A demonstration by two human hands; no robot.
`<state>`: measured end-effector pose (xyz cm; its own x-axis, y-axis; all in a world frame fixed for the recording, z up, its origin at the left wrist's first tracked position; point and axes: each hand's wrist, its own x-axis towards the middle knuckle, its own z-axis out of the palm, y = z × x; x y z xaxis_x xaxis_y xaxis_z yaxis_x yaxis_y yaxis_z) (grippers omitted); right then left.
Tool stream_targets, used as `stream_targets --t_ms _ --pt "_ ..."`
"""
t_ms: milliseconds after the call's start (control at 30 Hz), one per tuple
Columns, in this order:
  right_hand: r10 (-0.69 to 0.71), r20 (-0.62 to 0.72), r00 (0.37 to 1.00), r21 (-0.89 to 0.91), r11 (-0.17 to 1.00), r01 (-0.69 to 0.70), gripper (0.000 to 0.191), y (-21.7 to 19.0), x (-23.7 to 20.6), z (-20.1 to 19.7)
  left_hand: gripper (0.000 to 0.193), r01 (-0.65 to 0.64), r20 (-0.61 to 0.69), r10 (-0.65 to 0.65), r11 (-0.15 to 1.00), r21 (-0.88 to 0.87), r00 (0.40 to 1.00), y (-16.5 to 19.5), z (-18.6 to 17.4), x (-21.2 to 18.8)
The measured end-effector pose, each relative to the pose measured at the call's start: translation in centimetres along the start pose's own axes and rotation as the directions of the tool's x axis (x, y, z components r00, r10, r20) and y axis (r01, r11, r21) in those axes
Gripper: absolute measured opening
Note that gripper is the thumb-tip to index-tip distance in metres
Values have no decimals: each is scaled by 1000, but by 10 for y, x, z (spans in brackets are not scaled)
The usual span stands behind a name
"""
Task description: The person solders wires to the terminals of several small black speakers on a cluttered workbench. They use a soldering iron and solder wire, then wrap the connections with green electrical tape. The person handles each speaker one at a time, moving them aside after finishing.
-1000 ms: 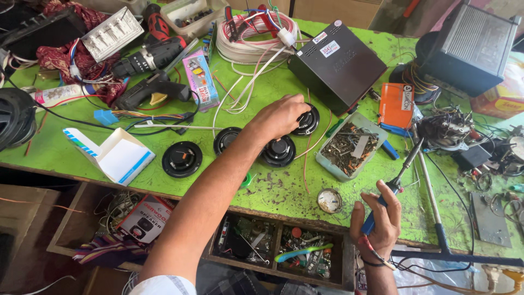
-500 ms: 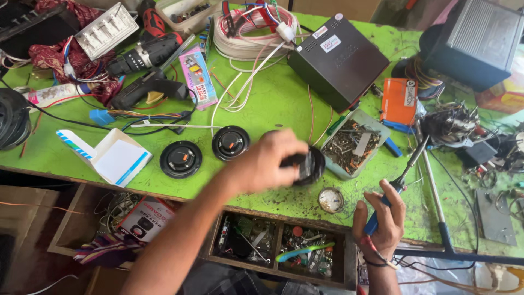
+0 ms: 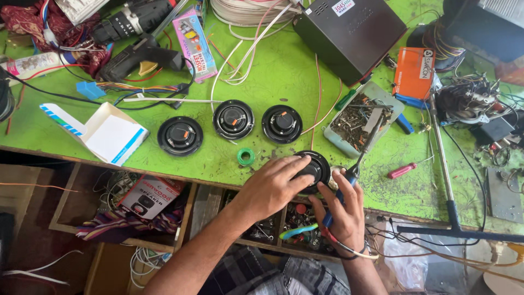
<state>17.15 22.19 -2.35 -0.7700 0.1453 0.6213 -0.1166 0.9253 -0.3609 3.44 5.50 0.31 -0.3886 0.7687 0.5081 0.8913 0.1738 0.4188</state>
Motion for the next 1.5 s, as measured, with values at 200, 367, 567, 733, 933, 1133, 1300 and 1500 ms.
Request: stream_targets --t_ms 200,367,567,733,933,1133,1300,1500 --pt "-2 18 1000 -3 1000 2 36 -2 6 2 26 -91 -76 91 996 4 993 -15 2 -12" --pt "-5 35 999 -25 1000 6 32 -6 5 3 23 -118 -104 115 993 -21 988 -18 4 -13" --pt "-6 41 999 -22 1000 7 31 -8 6 3 21 -81 -145 66 992 -99 987 -13 5 -8" --pt "0 45 999 -5 1000 0 32 -9 7 2 12 -71 -139 51 988 -140 989 -8 -4 -1" --pt "-5 51 999 4 1000 5 32 -9 7 0 18 -55 -99 33 972 -227 995 -7 -7 5" --pt "-3 62 998 -12 1000 4 31 -8 7 1 12 15 -72 -31 976 -215 997 -8 -4 9" --pt "-4 58 998 3 1000 4 30 -8 7 0 26 4 -52 -15 979 -206 999 -11 -4 8" --pt "-30 -26 999 -21 999 29 30 0 -1 -5 38 -27 -154 11 994 -102 988 -13 -1 2"
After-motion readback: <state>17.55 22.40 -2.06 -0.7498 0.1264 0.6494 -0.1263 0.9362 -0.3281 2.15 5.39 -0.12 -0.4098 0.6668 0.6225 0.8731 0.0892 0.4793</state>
